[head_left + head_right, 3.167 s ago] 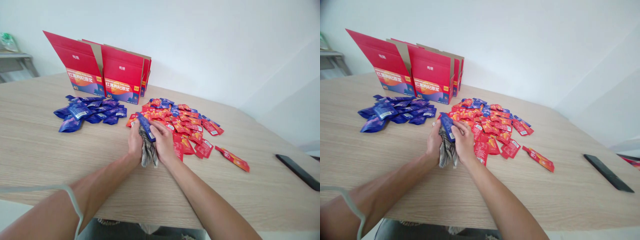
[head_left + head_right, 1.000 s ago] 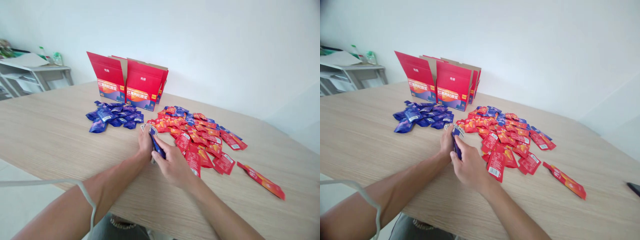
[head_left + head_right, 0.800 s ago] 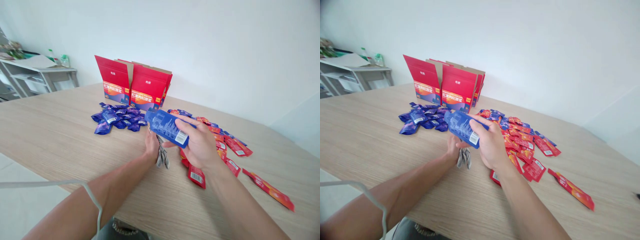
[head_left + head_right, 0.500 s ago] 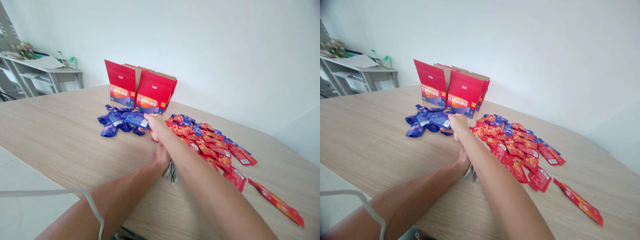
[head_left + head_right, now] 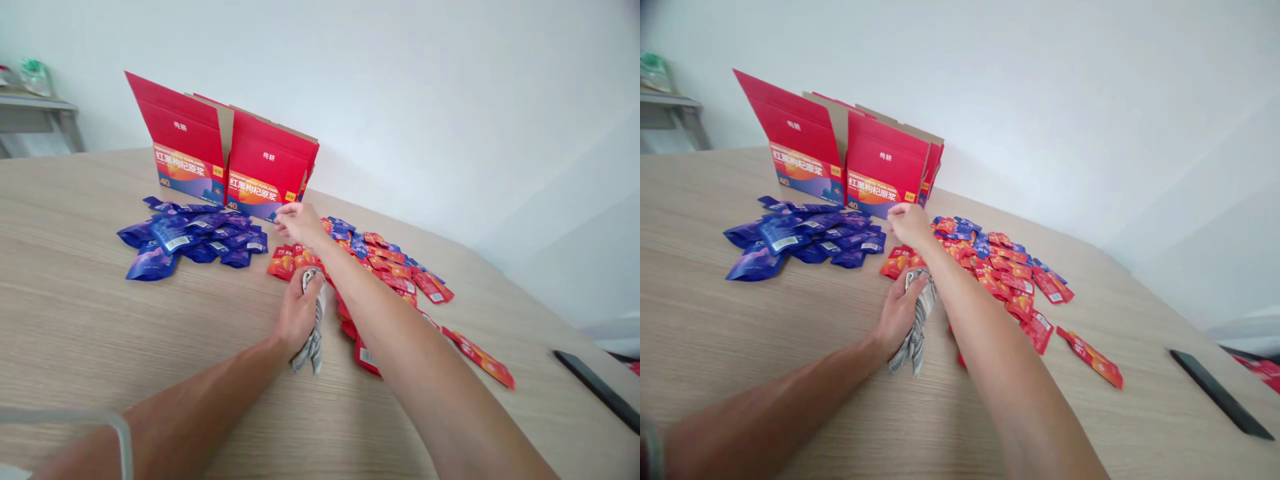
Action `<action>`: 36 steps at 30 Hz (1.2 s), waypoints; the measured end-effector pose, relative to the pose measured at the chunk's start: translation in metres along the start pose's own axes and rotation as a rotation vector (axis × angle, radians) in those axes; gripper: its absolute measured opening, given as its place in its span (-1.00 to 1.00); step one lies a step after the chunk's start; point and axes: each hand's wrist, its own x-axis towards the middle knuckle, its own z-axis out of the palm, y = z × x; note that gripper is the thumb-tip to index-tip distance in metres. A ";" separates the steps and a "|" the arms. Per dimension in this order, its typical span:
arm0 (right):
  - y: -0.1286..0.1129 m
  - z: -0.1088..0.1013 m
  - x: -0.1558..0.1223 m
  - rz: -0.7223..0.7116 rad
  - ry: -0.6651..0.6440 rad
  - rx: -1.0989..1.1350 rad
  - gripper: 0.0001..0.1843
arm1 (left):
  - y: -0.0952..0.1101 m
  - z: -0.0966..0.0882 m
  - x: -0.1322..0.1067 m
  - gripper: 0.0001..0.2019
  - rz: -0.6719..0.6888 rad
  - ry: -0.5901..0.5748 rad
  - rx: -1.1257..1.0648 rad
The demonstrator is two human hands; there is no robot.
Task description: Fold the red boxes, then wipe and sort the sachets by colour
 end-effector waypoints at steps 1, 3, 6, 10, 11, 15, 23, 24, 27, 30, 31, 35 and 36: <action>0.015 -0.023 0.005 -0.006 0.072 -0.098 -0.82 | 0.001 0.001 -0.001 -0.73 0.012 -0.009 0.031; 0.049 -0.069 0.013 0.021 0.192 -0.297 -0.74 | 0.002 0.002 -0.002 -0.72 0.032 -0.035 0.058; 0.102 -0.128 0.016 0.136 0.257 -0.548 -0.69 | 0.002 0.004 -0.004 -0.75 0.054 -0.097 0.101; 0.157 -0.165 0.013 0.196 0.165 -0.749 -0.40 | 0.002 0.004 -0.004 -0.77 0.053 -0.163 0.167; 0.166 -0.167 0.013 0.207 0.134 -0.783 -0.35 | 0.002 0.004 -0.004 -0.77 0.045 -0.160 0.165; 0.188 -0.166 0.015 0.253 0.047 -0.893 -0.45 | 0.004 0.004 -0.002 -0.75 0.031 -0.121 0.150; 0.178 -0.175 -0.008 0.233 0.193 -0.915 -0.65 | 0.002 -0.002 0.002 -0.75 0.057 -0.138 0.168; 0.172 -0.180 -0.013 0.230 0.253 -0.896 -0.62 | 0.002 -0.002 0.003 -0.74 0.057 -0.136 0.161; 0.146 -0.196 -0.029 0.170 0.437 -0.807 -0.58 | 0.001 -0.002 0.005 -0.70 0.056 -0.121 0.122; 0.122 -0.203 -0.051 0.057 0.546 -0.688 -0.60 | 0.002 0.001 0.007 -0.65 0.041 -0.098 0.054; 0.116 -0.200 -0.059 0.009 0.571 -0.577 -0.62 | 0.003 0.003 0.007 -0.63 0.035 -0.086 0.032; 0.103 -0.157 -0.099 -0.166 0.571 0.312 -0.73 | 0.009 0.009 0.006 -0.59 0.017 -0.001 -0.026; 0.101 -0.139 -0.108 -0.154 0.535 0.487 -0.68 | 0.010 0.012 0.003 -0.59 0.003 0.024 -0.042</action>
